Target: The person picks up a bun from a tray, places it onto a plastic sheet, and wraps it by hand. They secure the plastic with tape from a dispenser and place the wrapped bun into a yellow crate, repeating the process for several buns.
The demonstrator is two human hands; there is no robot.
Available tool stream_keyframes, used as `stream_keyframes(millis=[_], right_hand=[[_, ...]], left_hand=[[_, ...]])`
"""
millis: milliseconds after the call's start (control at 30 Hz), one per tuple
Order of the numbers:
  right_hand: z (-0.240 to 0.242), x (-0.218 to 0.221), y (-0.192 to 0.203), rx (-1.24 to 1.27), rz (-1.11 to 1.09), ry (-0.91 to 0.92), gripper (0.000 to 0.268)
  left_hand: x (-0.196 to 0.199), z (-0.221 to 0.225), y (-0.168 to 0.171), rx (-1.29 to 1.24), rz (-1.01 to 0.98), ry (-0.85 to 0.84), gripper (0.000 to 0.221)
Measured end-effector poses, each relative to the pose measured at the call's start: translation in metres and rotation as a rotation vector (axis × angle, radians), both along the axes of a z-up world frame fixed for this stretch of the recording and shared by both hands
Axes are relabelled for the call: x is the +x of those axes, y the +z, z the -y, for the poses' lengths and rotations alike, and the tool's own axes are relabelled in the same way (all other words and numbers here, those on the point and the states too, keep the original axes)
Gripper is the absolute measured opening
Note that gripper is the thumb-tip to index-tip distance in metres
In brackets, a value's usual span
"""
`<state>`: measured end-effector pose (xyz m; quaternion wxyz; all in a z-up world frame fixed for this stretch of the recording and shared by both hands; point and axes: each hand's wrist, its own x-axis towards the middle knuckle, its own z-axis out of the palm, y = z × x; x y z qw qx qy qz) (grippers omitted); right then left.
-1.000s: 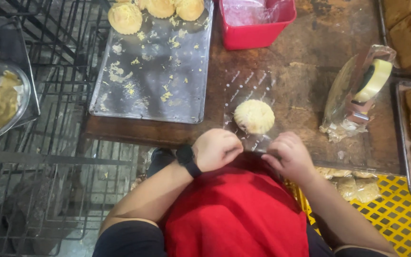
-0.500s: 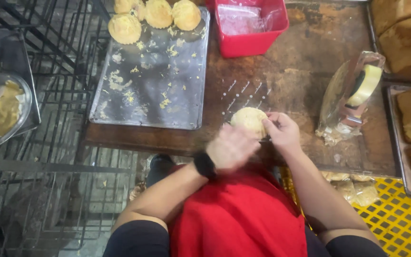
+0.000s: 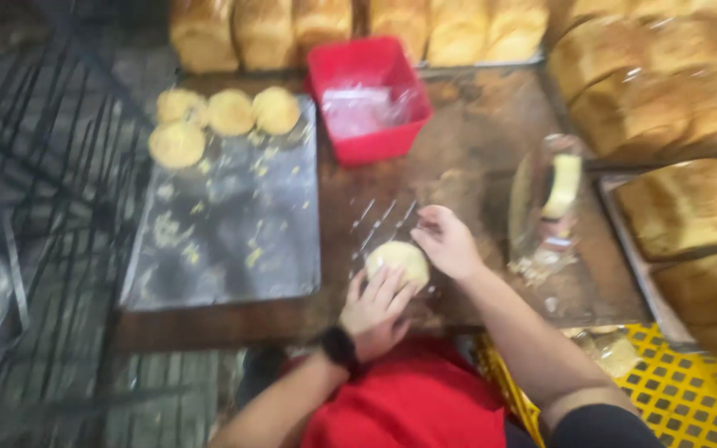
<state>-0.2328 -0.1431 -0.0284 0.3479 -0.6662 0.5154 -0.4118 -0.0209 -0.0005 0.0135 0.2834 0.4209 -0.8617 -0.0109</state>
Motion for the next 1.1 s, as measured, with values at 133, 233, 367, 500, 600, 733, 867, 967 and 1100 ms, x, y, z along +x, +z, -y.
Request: stream_keyframes(millis=[133, 233, 367, 500, 600, 733, 867, 967, 1100], right_hand=[[0.042, 0.021, 0.035, -0.404, -0.482, 0.028, 0.048], [0.051, 0.036, 0.048, -0.372, -0.804, 0.078, 0.058], [0.058, 0.043, 0.048, -0.229, -0.954, 0.122, 0.040], [0.063, 0.036, 0.044, -0.172, -0.745, 0.140, 0.013], [0.055, 0.030, 0.057, -0.175, -0.489, 0.192, 0.012], [0.013, 0.022, 0.086, -0.144, -0.408, 0.272, 0.009], [-0.042, 0.016, 0.103, -0.341, -0.523, 0.433, 0.008], [-0.063, 0.012, 0.101, -0.441, -0.555, 0.439, 0.012], [-0.081, 0.013, 0.080, -0.652, -0.623, 0.371, 0.023]], left_hand=[[0.001, 0.003, -0.005, 0.010, -0.008, -0.001, 0.070], [0.002, 0.003, -0.006, 0.014, -0.020, -0.002, 0.069], [0.002, 0.004, -0.006, -0.008, -0.028, 0.002, 0.069], [0.002, 0.003, -0.009, -0.036, -0.035, 0.009, 0.068], [0.002, 0.002, -0.009, -0.029, -0.037, 0.005, 0.069], [0.003, 0.002, -0.008, -0.039, -0.032, 0.009, 0.068], [0.002, 0.001, -0.007, -0.015, -0.010, 0.013, 0.065], [0.001, 0.002, -0.013, 0.011, -0.007, 0.011, 0.063], [0.002, 0.007, -0.035, -0.032, -0.008, 0.004, 0.052]])
